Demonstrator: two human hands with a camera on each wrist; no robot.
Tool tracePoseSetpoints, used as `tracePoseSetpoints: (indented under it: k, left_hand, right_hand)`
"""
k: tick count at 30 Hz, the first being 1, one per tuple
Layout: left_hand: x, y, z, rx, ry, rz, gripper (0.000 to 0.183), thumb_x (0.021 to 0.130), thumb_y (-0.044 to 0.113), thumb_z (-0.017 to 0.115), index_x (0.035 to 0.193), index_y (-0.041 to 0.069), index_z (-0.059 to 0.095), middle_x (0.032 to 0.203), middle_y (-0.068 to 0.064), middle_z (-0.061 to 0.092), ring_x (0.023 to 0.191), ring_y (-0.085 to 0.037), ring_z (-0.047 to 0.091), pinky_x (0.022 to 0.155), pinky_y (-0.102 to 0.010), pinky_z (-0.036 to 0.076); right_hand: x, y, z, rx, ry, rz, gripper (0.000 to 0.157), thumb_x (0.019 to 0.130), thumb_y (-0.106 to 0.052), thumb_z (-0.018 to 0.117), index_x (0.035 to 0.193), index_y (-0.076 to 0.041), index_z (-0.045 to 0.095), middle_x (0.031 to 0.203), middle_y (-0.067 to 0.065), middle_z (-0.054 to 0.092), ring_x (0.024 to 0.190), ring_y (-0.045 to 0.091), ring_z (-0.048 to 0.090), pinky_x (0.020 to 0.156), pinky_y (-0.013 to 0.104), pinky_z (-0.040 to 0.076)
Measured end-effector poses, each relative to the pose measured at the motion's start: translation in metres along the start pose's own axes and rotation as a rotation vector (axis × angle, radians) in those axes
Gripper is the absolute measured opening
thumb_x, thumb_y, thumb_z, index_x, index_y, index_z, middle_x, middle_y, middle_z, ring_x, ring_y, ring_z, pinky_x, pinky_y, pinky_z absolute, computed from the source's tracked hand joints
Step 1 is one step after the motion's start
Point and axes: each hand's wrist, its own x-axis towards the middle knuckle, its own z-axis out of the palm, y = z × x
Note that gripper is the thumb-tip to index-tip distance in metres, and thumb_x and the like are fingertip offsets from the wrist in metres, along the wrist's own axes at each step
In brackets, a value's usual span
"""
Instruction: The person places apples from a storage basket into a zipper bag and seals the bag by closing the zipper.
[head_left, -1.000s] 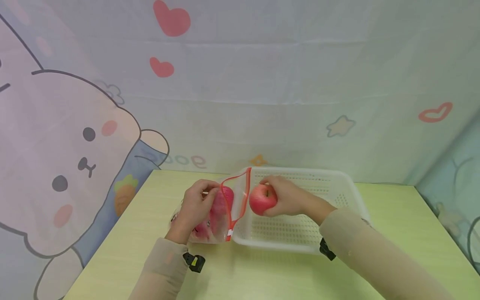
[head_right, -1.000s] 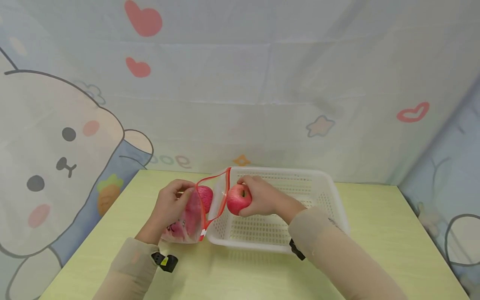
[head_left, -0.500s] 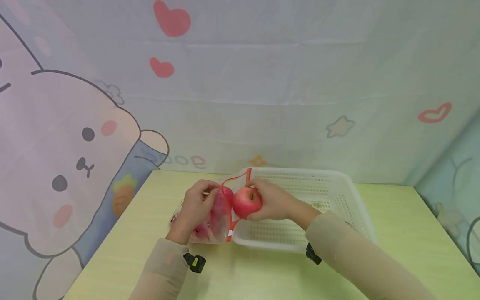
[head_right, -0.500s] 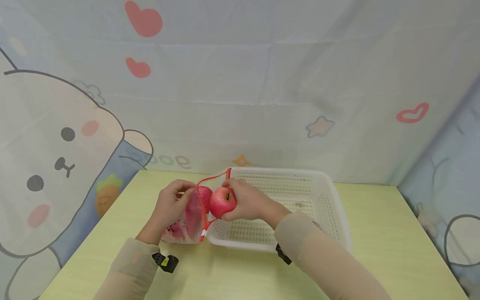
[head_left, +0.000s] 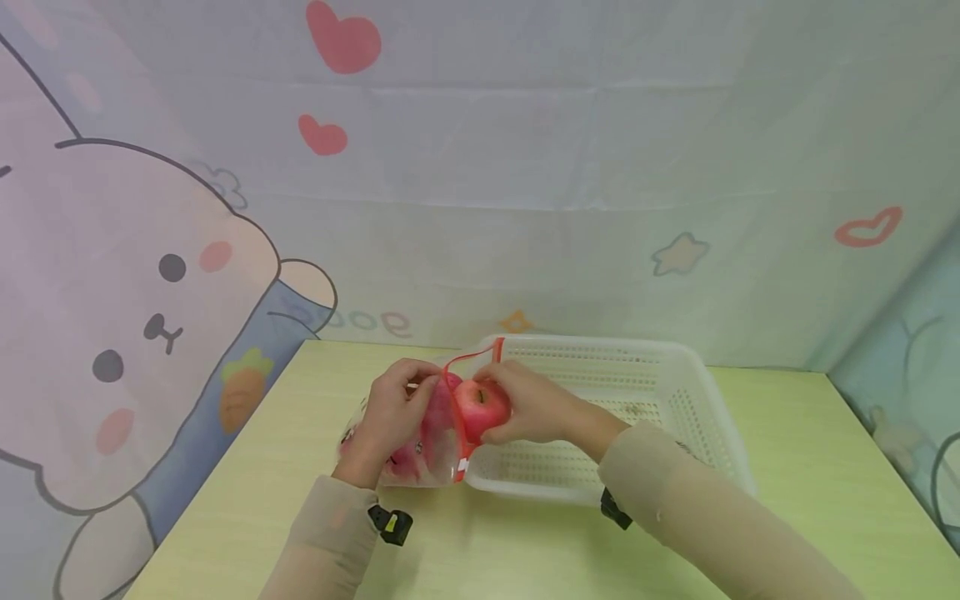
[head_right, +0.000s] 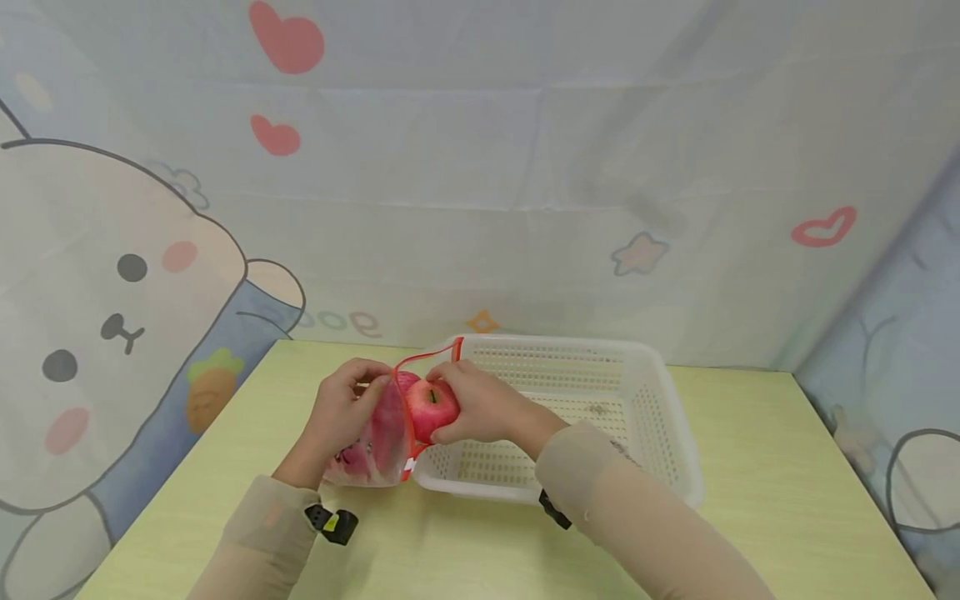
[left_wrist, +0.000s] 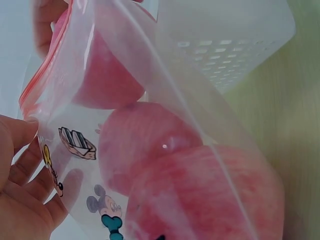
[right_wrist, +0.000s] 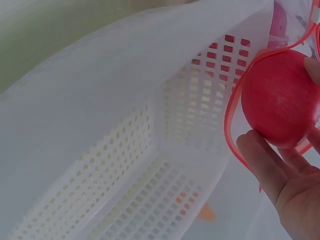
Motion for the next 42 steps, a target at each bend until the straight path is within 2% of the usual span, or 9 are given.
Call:
tracePoseSetpoints:
  k: [8, 22, 25, 28, 31, 34, 37, 42]
  left_hand:
    - [0.0, 0.002, 0.0, 0.01, 0.003, -0.018, 0.011, 0.091, 0.007, 0.061, 0.101, 0.004, 0.066, 0.099, -0.01, 0.064, 0.091, -0.024, 0.063, 0.078, -0.04, 0.057]
    - [0.001, 0.002, -0.001, 0.008, 0.007, -0.015, 0.012, 0.092, 0.01, 0.061, 0.101, 0.006, 0.067, 0.098, -0.009, 0.063, 0.09, -0.023, 0.062, 0.08, -0.039, 0.057]
    - [0.001, 0.002, -0.002, -0.002, -0.005, -0.024, 0.013, 0.092, 0.011, 0.06, 0.102, 0.006, 0.067, 0.1, -0.008, 0.063, 0.091, -0.023, 0.062, 0.079, -0.039, 0.057]
    - [0.001, 0.003, -0.003, -0.022, -0.008, -0.028, 0.014, 0.092, 0.01, 0.06, 0.103, 0.006, 0.067, 0.101, -0.009, 0.063, 0.092, -0.024, 0.062, 0.078, -0.039, 0.057]
    - [0.001, 0.003, -0.003, -0.028, -0.009, -0.024, 0.014, 0.092, 0.007, 0.06, 0.104, 0.005, 0.067, 0.102, -0.01, 0.064, 0.092, -0.025, 0.062, 0.079, -0.041, 0.057]
    - [0.001, 0.003, -0.003, -0.023, -0.014, -0.025, 0.015, 0.092, 0.007, 0.06, 0.104, 0.004, 0.068, 0.102, -0.01, 0.064, 0.093, -0.025, 0.062, 0.079, -0.041, 0.057]
    - [0.001, 0.003, -0.003, -0.017, -0.017, -0.022, 0.015, 0.092, 0.008, 0.06, 0.104, 0.004, 0.068, 0.101, -0.01, 0.064, 0.092, -0.025, 0.062, 0.079, -0.041, 0.057]
    - [0.0, 0.003, -0.003, -0.007, -0.018, -0.009, 0.015, 0.092, 0.007, 0.06, 0.105, 0.005, 0.068, 0.1, -0.01, 0.064, 0.091, -0.025, 0.062, 0.079, -0.041, 0.057]
  right_hand:
    - [-0.002, -0.004, 0.001, 0.043, 0.004, 0.004, 0.06, 0.073, -0.028, 0.08, 0.126, -0.016, 0.054, 0.117, -0.004, 0.055, 0.104, 0.01, 0.05, 0.083, 0.029, 0.051]
    - [-0.001, -0.021, 0.006, 0.096, 0.041, -0.011, 0.049, 0.08, -0.022, 0.076, 0.122, -0.007, 0.057, 0.116, 0.005, 0.057, 0.108, 0.022, 0.061, 0.08, 0.029, 0.054]
    - [-0.001, -0.023, 0.009, 0.109, 0.044, -0.039, 0.042, 0.084, -0.018, 0.072, 0.122, -0.006, 0.057, 0.118, 0.005, 0.06, 0.11, 0.023, 0.061, 0.084, 0.032, 0.055]
    - [-0.001, -0.025, 0.013, 0.111, 0.053, -0.081, 0.03, 0.09, -0.013, 0.063, 0.119, -0.005, 0.06, 0.116, 0.006, 0.064, 0.109, 0.022, 0.062, 0.088, 0.034, 0.054]
    - [-0.003, -0.026, 0.017, 0.092, 0.066, -0.096, 0.026, 0.095, -0.011, 0.055, 0.119, -0.006, 0.062, 0.115, 0.005, 0.066, 0.108, 0.02, 0.061, 0.09, 0.035, 0.053]
    - [-0.008, -0.029, 0.019, 0.092, 0.07, -0.058, 0.028, 0.096, -0.013, 0.053, 0.122, -0.008, 0.061, 0.119, 0.004, 0.064, 0.109, 0.02, 0.059, 0.09, 0.037, 0.052]
    - [-0.013, -0.032, 0.024, 0.088, 0.073, -0.035, 0.032, 0.094, -0.018, 0.058, 0.124, -0.007, 0.059, 0.123, 0.005, 0.061, 0.111, 0.022, 0.057, 0.09, 0.037, 0.05]
    - [-0.02, -0.04, 0.036, 0.084, 0.111, 0.049, 0.046, 0.087, -0.028, 0.068, 0.126, -0.006, 0.058, 0.114, 0.008, 0.058, 0.094, 0.019, 0.055, 0.075, 0.028, 0.05]
